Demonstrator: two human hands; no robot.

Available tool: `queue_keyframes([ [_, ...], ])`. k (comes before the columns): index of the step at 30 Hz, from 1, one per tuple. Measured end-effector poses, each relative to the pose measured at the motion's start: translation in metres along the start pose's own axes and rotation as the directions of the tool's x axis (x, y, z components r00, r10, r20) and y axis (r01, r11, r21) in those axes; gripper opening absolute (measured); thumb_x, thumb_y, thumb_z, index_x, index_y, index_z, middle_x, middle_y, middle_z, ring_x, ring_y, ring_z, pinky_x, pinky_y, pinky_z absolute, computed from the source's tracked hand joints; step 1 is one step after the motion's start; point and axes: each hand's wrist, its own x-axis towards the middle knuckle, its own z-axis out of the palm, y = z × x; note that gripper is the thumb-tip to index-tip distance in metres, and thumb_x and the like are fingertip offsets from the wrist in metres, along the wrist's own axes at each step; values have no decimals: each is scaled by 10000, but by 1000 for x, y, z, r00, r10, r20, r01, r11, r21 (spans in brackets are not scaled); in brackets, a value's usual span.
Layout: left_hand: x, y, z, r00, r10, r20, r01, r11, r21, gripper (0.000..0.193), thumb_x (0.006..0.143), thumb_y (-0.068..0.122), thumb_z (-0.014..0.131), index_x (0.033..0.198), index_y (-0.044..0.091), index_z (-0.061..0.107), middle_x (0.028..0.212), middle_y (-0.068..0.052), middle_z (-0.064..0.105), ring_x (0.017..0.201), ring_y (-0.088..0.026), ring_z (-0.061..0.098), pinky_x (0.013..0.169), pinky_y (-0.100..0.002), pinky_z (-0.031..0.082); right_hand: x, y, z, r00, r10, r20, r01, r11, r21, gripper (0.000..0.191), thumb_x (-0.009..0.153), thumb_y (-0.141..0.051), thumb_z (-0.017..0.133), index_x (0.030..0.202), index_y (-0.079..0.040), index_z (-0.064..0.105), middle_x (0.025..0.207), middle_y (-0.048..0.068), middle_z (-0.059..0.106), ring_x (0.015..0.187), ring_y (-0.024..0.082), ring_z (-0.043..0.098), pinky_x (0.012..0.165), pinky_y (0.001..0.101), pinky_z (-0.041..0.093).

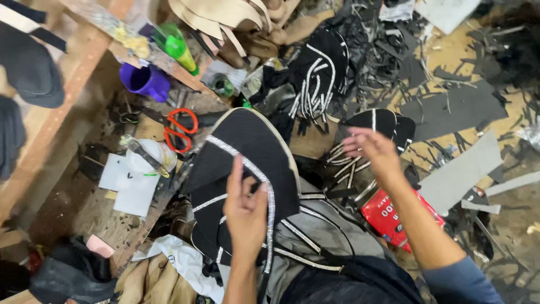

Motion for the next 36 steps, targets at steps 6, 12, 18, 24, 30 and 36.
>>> queue_keyframes([
  [6, -1, 1, 26, 993, 32, 114, -45, 992, 114, 761, 922, -148, 592, 1607, 35, 316, 1467, -160, 452, 1202, -173, 580, 898, -262, 571, -58, -90, 104, 898, -109, 427, 125, 992, -10, 425, 914, -19, 696, 1332, -9, 617, 1217, 76, 690, 1104, 124, 635, 990, 318, 517],
  [12, -5, -6, -28, 999, 21, 47, -28, 989, 145, 679, 974, -44, 596, 1585, 28, 308, 1443, -191, 567, 1180, -218, 659, 912, -288, 578, -43, -135, 54, 949, -311, 55, 290, 926, 241, 410, 999, 2, 641, 1402, 4, 571, 1291, 57, 683, 1155, 131, 647, 1069, 310, 500],
  [18, -10, -28, -101, 987, 44, -153, -5, 969, 247, 526, 1021, -5, 538, 1534, -4, 421, 1412, -198, 589, 1188, -220, 644, 924, -326, 580, -28, -149, -8, 944, -325, -62, 327, 889, 319, 333, 1101, -17, 496, 1431, 17, 527, 1393, 91, 641, 1305, 175, 618, 1193, 332, 472],
  [24, -23, -38, -134, 967, 38, -254, 46, 948, 315, 491, 1040, 1, 502, 1523, -27, 422, 1410, -197, 584, 1192, -225, 643, 939, -344, 575, 0, -119, -49, 938, -299, -175, 335, 911, 240, 324, 1109, -20, 453, 1423, 4, 530, 1388, 84, 643, 1288, 180, 619, 1162, 343, 471],
  [30, -28, -41, -143, 960, 53, -275, 41, 944, 326, 477, 1052, -6, 500, 1523, -36, 426, 1415, -205, 579, 1201, -229, 637, 954, -355, 575, 36, -54, -99, 953, -186, -241, 243, 941, 235, 309, 1100, -36, 452, 1389, -6, 555, 1340, 94, 659, 1197, 184, 664, 1088, 348, 526],
  [36, -34, -49, -146, 959, 72, -273, 24, 943, 332, 487, 1037, -17, 504, 1519, -34, 435, 1429, -198, 578, 1213, -209, 623, 981, -332, 550, 46, 42, -134, 765, 291, -574, -298, 951, 85, 427, 1047, -195, 544, 1431, -153, 362, 1048, 115, 643, 809, 272, 658, 667, 435, 598],
])
